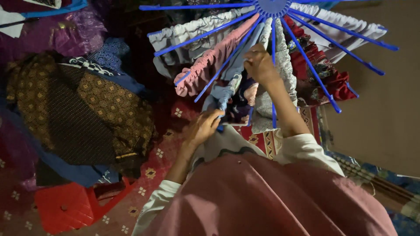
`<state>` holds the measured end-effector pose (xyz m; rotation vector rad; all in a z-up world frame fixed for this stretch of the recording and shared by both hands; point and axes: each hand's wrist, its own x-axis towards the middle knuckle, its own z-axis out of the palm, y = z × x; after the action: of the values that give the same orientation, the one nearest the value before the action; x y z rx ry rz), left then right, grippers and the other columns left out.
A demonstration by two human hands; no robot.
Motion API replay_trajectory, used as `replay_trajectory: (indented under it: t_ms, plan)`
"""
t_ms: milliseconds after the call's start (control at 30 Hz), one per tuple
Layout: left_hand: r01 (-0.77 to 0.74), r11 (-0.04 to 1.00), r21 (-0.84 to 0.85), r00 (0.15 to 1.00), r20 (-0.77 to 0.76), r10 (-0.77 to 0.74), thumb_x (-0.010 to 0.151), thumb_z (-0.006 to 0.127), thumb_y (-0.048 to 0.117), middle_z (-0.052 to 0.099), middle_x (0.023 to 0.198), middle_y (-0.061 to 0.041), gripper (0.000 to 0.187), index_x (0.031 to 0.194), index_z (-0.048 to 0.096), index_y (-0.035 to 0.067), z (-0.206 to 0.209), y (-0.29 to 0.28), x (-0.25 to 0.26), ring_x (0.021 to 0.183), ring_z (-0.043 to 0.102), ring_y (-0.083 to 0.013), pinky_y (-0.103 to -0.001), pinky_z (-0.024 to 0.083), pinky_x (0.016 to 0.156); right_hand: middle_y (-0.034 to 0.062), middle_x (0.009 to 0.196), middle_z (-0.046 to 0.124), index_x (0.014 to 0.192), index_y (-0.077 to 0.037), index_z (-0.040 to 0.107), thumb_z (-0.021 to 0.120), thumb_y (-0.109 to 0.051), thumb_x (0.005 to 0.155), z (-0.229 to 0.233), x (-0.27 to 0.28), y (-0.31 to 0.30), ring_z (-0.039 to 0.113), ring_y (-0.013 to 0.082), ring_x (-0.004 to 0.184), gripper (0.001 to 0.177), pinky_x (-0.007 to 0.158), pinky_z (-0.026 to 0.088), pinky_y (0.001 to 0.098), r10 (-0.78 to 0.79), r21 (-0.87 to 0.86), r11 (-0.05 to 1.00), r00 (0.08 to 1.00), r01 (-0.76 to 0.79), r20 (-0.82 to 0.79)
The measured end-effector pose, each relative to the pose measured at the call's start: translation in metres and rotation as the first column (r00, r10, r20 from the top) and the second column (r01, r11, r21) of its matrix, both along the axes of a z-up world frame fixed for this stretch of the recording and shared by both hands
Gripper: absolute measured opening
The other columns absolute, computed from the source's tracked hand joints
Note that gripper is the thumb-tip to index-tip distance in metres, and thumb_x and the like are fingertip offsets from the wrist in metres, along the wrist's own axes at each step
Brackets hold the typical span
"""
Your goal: Hanging various small items of clothing on a circular laundry drying rack.
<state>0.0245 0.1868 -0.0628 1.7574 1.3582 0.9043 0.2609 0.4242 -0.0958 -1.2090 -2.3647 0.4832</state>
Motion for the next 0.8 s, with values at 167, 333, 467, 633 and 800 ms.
replay_trajectory:
  t_ms: [167,333,467,633,800]
  plan:
    - [0.026,0.998,-0.057,0.991,-0.132,-0.033,0.094,0.067,0.013,0.074,0.1,-0.015,0.025,0.119,0.062,0.017,-0.004,-0.009,0.002,0.089,0.069,-0.0405,-0.051,0.054,0.074,0.0182,0.103,0.073,0.098,-0.002,0.077,0.074,0.001,0.08,0.0,0.0,-0.001,0.068,0.0344,0.1,0.018,0.09,0.058,0.0403,0.041,0.046,0.998,0.993,-0.036,-0.109]
    - [0.008,0.99,-0.144,0.976,-0.214,-0.039,0.097,0.063,0.02,0.074,0.099,-0.012,0.025,0.122,0.062,0.023,0.017,-0.019,-0.002,0.088,0.07,-0.038,-0.052,0.054,0.07,0.0176,0.097,0.076,0.104,0.028,0.063,0.073,0.009,0.092,-0.019,0.008,0.01,0.069,0.0367,0.088,0.024,0.076,0.056,0.043,0.234,0.261,0.947,0.959,-0.187,-0.162]
    - [-0.059,0.986,-0.157,0.952,-0.305,0.009,0.095,0.064,0.025,0.074,0.095,-0.011,0.026,0.121,0.064,0.028,0.015,-0.028,-0.003,0.085,0.07,-0.0368,-0.053,0.053,0.063,0.0217,0.098,0.07,0.103,-0.006,0.08,0.073,0.0,0.082,0.009,-0.002,0.002,0.068,0.0392,0.089,0.023,0.081,0.057,0.0452,-0.029,0.144,0.989,0.998,0.036,-0.053]
    - [-0.055,0.995,-0.083,0.976,-0.216,0.036,0.096,0.065,0.024,0.075,0.095,-0.012,0.023,0.119,0.064,0.026,0.011,-0.032,-0.01,0.084,0.07,-0.0375,-0.052,0.054,0.065,0.0244,0.1,0.068,0.104,-0.001,0.078,0.074,-0.004,0.086,0.034,-0.012,-0.034,0.067,0.0405,0.087,0.019,0.079,0.057,0.0452,-0.03,0.031,0.999,0.996,0.032,-0.081]
    - [-0.024,0.995,-0.094,0.977,-0.214,0.003,0.094,0.066,0.02,0.074,0.092,-0.012,0.02,0.114,0.064,0.022,0.026,-0.036,-0.013,0.083,0.07,-0.0384,-0.051,0.054,0.067,0.0189,0.098,0.072,0.1,-0.001,0.078,0.074,-0.004,0.088,0.029,-0.02,-0.049,0.07,0.0359,0.092,0.013,0.083,0.058,0.0427,-0.023,-0.01,1.0,0.984,0.021,-0.175]
